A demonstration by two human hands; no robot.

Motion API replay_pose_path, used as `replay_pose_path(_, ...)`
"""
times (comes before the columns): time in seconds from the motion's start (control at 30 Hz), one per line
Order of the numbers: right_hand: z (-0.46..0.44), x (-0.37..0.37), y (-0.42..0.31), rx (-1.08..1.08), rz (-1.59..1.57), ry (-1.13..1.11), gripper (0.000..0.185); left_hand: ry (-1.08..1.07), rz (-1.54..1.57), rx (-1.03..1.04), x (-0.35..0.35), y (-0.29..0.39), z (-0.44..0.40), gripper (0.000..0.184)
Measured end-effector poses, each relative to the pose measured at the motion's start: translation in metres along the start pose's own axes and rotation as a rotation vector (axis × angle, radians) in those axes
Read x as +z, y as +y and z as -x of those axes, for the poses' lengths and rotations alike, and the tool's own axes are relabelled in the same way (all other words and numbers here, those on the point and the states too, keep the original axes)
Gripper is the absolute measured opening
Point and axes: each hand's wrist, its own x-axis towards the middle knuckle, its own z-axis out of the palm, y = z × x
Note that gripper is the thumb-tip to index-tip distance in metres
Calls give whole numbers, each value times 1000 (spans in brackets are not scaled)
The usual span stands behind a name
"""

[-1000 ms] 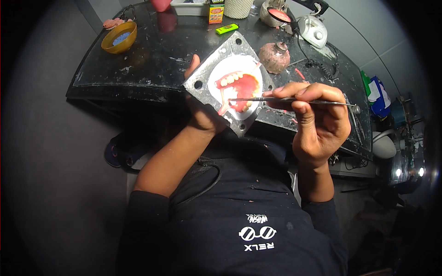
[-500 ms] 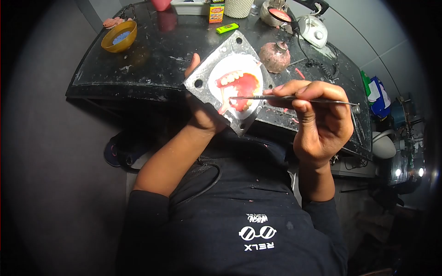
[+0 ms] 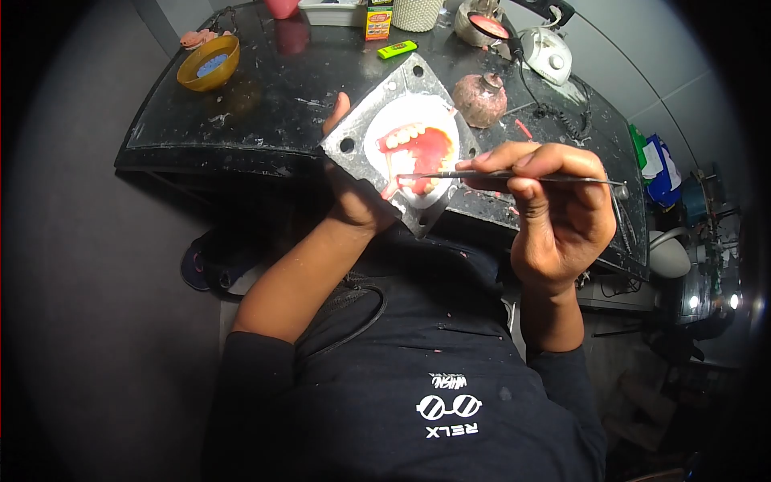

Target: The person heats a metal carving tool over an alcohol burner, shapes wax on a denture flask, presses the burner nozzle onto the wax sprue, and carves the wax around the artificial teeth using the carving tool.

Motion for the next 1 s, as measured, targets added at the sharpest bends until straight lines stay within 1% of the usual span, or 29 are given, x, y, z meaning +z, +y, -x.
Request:
replay_pose_path(0.07, -2, 1, 0, 0, 10, 10, 10, 28, -16, 16, 2, -2, -1, 83)
replay_pose_path(0.23, 2, 0, 2, -25, 58, 1, 12, 13, 16, 15, 0, 0, -1, 82)
replay_pose_path(0.3, 3, 1, -3, 57, -77, 41, 14, -1, 36, 8, -1, 0, -1, 82)
replay_pose_path(0.33, 2, -6, 0, 45, -71, 33, 16, 42, 75, -1, 0, 0, -1, 83)
replay_pose_path(0.37, 0, -11, 4, 40, -55, 79, 16, 85, 113, -10, 0, 1, -2, 84)
replay_pose_path(0.4, -3, -16, 10, 34, -41, 124, 17, 83, 111, -9, -4, 3, -1, 84)
replay_pose_path(0.43, -8, -19, 17, 66, -89, 272, 12, -26, 84, -45, -11, 6, 0, 86)
replay_pose_path(0.47, -11, -31, 26, 104, -79, 342, 14, -135, 56, -81, -17, 8, 2, 88)
replay_pose_path(0.5, -15, -43, 37, 142, -79, 417, 15, 5, 26, -52, -9, 7, 2, 87)
replay_pose_path(0.53, -18, -53, 47, 180, -78, 492, 16, 4, 22, -49, -11, 7, 1, 87)
replay_pose_path(0.57, -18, -61, 56, 177, -81, 491, 16, -13, -69, -15, -16, 8, -1, 93)
replay_pose_path(0.6, -18, -69, 63, 258, -77, 549, 16, -30, -161, 19, -19, 9, -2, 103)
replay_pose_path(0.63, -18, -76, 71, 340, -71, 607, 17, -38, -164, 16, -20, 9, -2, 106)
replay_pose_path(0.67, -17, -81, 77, 340, -71, 608, 17, -39, -164, 15, -24, 12, -2, 106)
replay_pose_path(0.73, -14, -90, 88, 383, -115, 651, 17, -129, -224, -61, -29, 17, -4, 108)
replay_pose_path(0.77, -14, -95, 94, 385, -131, 652, 17, -120, -226, -44, -30, 15, -3, 109)
replay_pose_path(0.8, -14, -96, 98, 386, -129, 657, 17, -119, -224, -49, -26, 13, -2, 109)
replay_pose_path(0.87, -14, -102, 101, 408, -161, 662, 17, -35, -213, 70, -18, 8, -3, 108)
replay_pose_path(0.9, -15, -101, 101, 403, -157, 661, 17, -56, -21, -24, -21, 12, -6, 87)
replay_pose_path(1.0, -18, -98, 99, 402, -144, 672, 18, -38, 36, 7, -23, 10, -4, 86)
